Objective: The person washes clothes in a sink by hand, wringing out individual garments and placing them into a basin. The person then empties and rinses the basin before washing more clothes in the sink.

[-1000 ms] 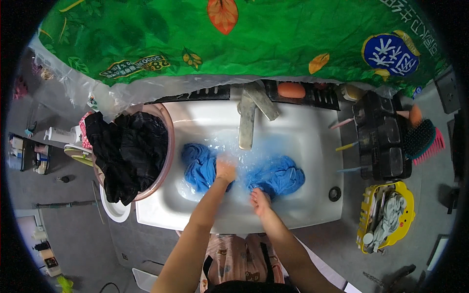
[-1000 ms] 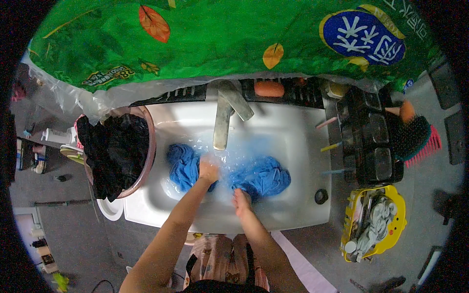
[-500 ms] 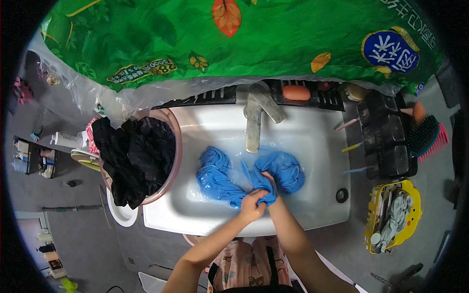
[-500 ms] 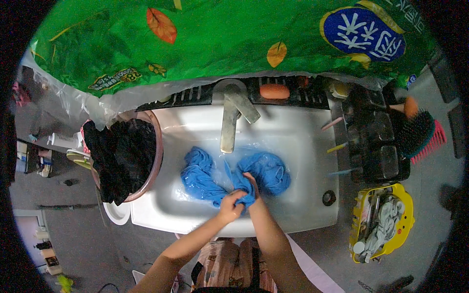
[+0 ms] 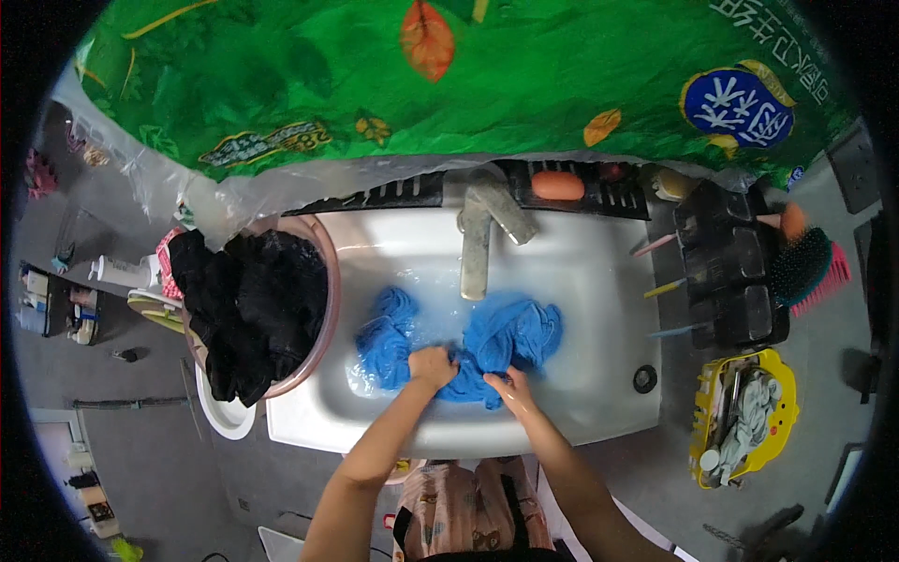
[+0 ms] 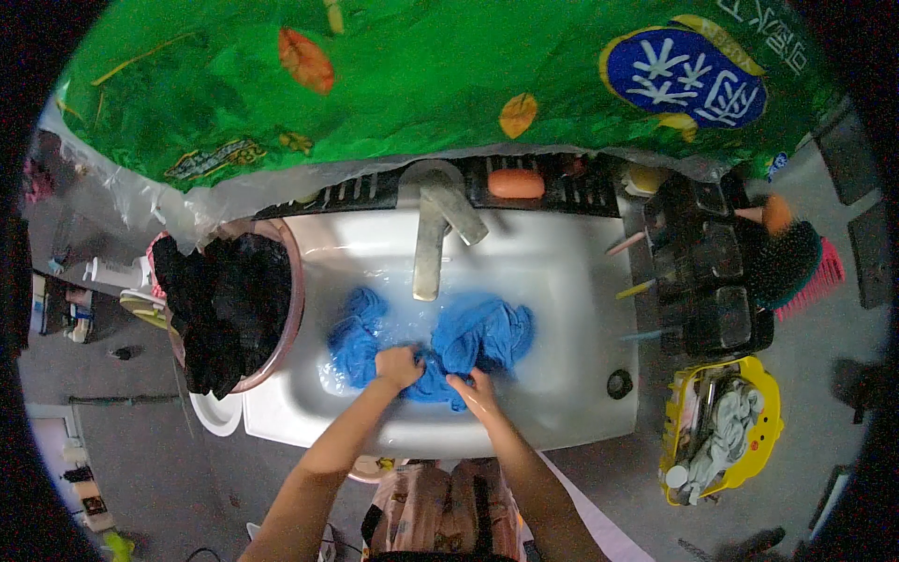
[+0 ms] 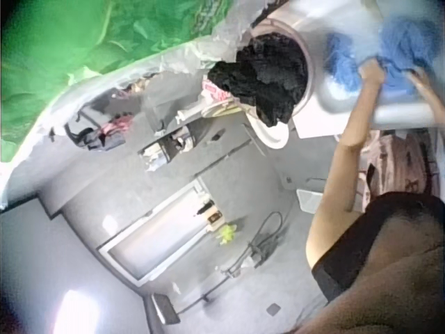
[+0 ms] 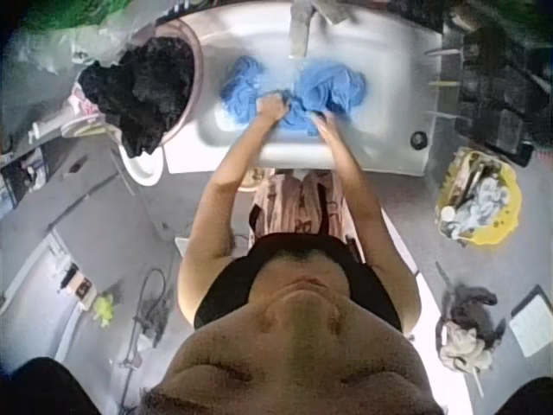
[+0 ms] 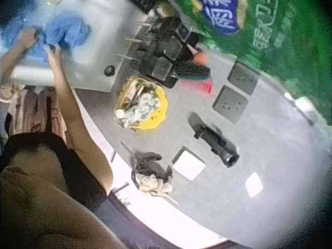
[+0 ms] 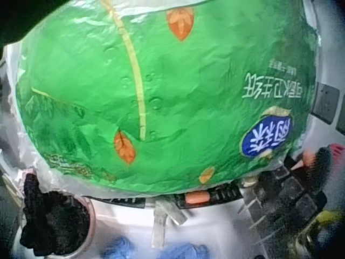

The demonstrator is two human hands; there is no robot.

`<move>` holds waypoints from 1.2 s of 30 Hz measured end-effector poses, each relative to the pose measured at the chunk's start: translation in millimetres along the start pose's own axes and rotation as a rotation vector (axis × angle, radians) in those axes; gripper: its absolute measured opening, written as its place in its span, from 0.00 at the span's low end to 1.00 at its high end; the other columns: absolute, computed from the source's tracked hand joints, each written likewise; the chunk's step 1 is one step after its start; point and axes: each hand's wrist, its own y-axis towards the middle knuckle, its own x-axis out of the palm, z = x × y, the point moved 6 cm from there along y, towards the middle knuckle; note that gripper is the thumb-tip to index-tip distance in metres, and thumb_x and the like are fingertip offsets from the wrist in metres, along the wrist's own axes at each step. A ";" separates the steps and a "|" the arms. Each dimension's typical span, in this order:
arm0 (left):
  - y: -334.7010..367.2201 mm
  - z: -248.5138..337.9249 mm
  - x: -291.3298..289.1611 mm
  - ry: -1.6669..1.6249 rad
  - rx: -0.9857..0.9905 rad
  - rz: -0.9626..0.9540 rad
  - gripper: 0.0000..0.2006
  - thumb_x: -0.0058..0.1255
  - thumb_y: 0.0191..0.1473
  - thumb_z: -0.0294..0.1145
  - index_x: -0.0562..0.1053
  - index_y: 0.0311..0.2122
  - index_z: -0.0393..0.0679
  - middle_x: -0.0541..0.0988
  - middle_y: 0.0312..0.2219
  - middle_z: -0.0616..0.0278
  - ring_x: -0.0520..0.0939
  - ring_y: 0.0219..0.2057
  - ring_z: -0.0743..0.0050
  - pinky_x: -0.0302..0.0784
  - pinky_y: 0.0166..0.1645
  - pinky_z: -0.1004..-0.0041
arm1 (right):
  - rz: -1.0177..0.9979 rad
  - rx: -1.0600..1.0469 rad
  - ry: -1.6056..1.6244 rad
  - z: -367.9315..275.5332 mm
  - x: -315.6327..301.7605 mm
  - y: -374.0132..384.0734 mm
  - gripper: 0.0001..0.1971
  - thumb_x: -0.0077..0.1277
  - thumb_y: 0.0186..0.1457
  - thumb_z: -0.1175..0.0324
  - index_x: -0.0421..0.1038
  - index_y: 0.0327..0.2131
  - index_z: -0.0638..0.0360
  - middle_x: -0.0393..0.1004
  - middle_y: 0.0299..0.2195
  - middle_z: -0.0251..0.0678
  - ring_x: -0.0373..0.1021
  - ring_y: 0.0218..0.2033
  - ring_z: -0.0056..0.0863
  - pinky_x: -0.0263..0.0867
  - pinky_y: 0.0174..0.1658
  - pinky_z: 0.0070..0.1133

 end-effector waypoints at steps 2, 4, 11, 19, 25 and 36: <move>4.5 5.1 7.2 0.221 -0.009 -0.362 0.18 0.46 0.43 0.46 0.72 0.39 0.49 0.74 0.38 0.57 0.75 0.38 0.59 0.70 0.41 0.64 | 0.017 -0.025 -0.170 -0.1 -29.9 2.4 0.33 0.54 0.40 0.56 0.57 0.49 0.64 0.61 0.48 0.46 0.58 0.49 0.38 0.53 0.51 0.30; 6.1 46.2 -16.2 0.293 0.075 -0.166 0.22 0.46 0.43 0.48 0.70 0.43 0.49 0.69 0.43 0.52 0.71 0.43 0.53 0.68 0.43 0.62 | 0.561 -0.427 -0.457 -13.7 -87.8 7.0 0.36 0.53 0.41 0.52 0.54 0.51 0.60 0.56 0.51 0.50 0.54 0.51 0.44 0.51 0.52 0.33; 54.5 86.3 38.3 -0.034 0.355 0.169 0.41 0.45 0.41 0.60 0.45 0.58 0.55 0.58 0.50 0.39 0.61 0.49 0.39 0.58 0.51 0.53 | 0.389 -0.384 -0.869 -22.8 -72.6 39.3 0.32 0.52 0.41 0.59 0.54 0.53 0.45 0.54 0.53 0.39 0.54 0.50 0.45 0.51 0.53 0.33; 82.1 80.4 60.6 -0.348 0.233 0.147 0.31 0.47 0.40 0.26 0.56 0.54 0.47 0.65 0.46 0.44 0.67 0.47 0.48 0.63 0.49 0.62 | 0.853 -0.192 -0.168 45.1 -149.7 46.8 0.28 0.45 0.39 0.73 0.59 0.50 0.52 0.60 0.49 0.36 0.55 0.51 0.37 0.49 0.54 0.30; 43.4 108.5 46.5 -1.290 0.115 0.046 0.26 0.32 0.34 0.15 0.67 0.44 0.34 0.73 0.40 0.54 0.70 0.44 0.69 0.59 0.52 0.75 | 0.078 0.242 1.036 -8.6 -60.0 32.7 0.34 0.47 0.46 0.53 0.48 0.55 0.52 0.55 0.52 0.35 0.53 0.53 0.32 0.48 0.56 0.27; -27.8 164.7 1.7 -0.714 0.358 0.376 0.19 0.54 0.36 0.44 0.70 0.33 0.42 0.75 0.22 0.49 0.76 0.23 0.51 0.72 0.28 0.62 | -0.218 0.105 1.108 29.7 -41.9 63.3 0.26 0.44 0.49 0.52 0.60 0.48 0.58 0.66 0.43 0.38 0.63 0.44 0.31 0.58 0.49 0.30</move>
